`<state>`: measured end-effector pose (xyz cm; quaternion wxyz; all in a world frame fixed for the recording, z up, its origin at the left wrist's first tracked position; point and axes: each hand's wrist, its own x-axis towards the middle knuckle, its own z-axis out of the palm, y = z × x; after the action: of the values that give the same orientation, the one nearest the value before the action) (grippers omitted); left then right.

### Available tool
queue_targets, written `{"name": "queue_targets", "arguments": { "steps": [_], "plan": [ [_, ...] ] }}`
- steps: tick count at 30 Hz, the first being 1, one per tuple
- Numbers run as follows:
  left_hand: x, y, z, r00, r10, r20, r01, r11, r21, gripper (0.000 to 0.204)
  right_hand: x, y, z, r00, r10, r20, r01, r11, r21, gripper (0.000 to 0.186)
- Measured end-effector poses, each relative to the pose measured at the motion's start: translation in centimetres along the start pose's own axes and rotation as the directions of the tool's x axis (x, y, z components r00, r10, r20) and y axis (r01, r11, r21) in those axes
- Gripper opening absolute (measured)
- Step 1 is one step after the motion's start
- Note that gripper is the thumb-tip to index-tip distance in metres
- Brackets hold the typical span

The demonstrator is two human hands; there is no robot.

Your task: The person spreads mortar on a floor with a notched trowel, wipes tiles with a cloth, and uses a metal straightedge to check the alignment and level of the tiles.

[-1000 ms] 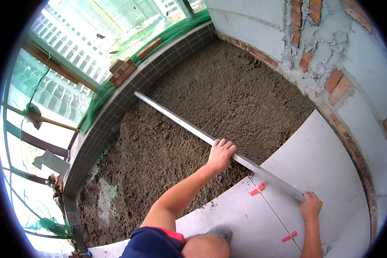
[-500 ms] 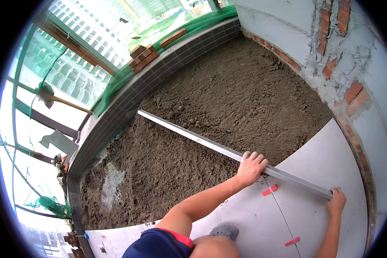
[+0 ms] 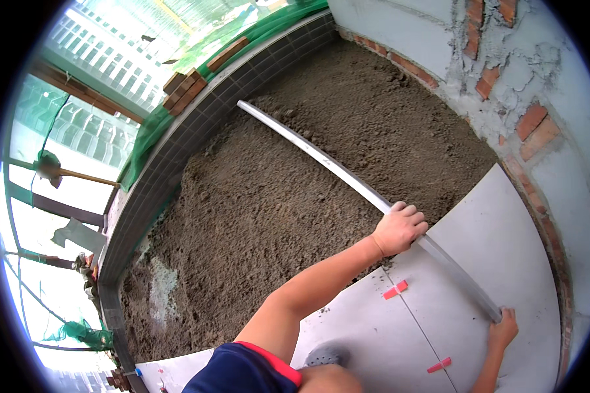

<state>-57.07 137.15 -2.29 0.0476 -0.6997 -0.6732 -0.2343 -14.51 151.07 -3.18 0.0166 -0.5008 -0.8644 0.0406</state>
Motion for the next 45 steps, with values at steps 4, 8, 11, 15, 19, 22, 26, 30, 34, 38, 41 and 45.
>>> {"name": "queue_targets", "arguments": {
  "steps": [4,8,11,15,19,22,26,30,34,38,41,45],
  "plan": [
    [3.2,2.5,2.5,0.987,0.141,0.079,-0.131,0.985,-0.116,0.016,-4.9,2.9,-0.8,0.99,0.14,0.026,-0.141,0.987,0.074,0.035],
    [6.5,5.6,5.1,0.951,0.289,0.114,-0.267,0.948,-0.174,0.013,-9.2,5.6,-1.6,0.967,0.253,0.038,-0.255,0.966,0.05,0.034],
    [8.6,7.7,6.5,0.925,0.355,0.134,-0.326,0.925,-0.197,0.011,-11.8,6.5,-1.6,0.943,0.33,0.039,-0.331,0.943,0.027,0.035],
    [10.4,10.4,7.4,0.924,0.379,0.054,-0.359,0.906,-0.225,0.006,-15.2,7.7,-1.3,0.909,0.417,0.01,-0.417,0.909,0.019,0.038],
    [11.3,14.7,7.5,0.9,0.434,-0.048,-0.428,0.855,-0.293,0.003,-19.1,9.0,-1.5,0.9,0.435,-0.044,-0.428,0.898,0.104,0.038],
    [11.7,17.5,9.1,0.891,0.455,0.002,-0.434,0.851,-0.297,0.004,-21.8,11.9,-0.8,0.874,0.484,-0.031,-0.475,0.867,0.153,0.038],
    [11.5,18.0,10.3,0.9,0.434,0.026,-0.406,0.86,-0.311,0.005,-22.6,14.5,-0.3,0.918,0.396,-0.032,-0.39,0.914,0.114,0.039],
    [12.4,16.2,11.6,0.924,0.375,0.074,-0.35,0.908,-0.228,0.005,-18.4,13.7,0.0,0.925,0.366,-0.099,-0.365,0.931,0.032,0.035],
    [14.9,11.8,11.9,0.955,0.285,0.081,-0.273,0.952,-0.136,0.009,-11.3,11.6,-0.4,0.93,0.355,-0.093,-0.351,0.935,0.049,0.035],
    [16.8,5.4,11.1,0.982,0.179,0.058,-0.18,0.984,0.009,0.013,-4.0,7.7,-0.3,0.954,0.284,-0.093,-0.283,0.959,0.022,0.037],
    [17.5,1.1,9.3,0.994,0.091,0.064,-0.099,0.987,0.125,0.02,0.2,4.1,-0.3,0.971,0.233,-0.052,-0.233,0.972,0.004,0.039],
    [15.9,-4.1,5.8,0.996,0.031,0.079,-0.035,0.998,0.054,0.037,2.9,-1.0,-0.4,0.982,0.186,0.028,-0.186,0.983,-0.003,0.04]
  ]
}}
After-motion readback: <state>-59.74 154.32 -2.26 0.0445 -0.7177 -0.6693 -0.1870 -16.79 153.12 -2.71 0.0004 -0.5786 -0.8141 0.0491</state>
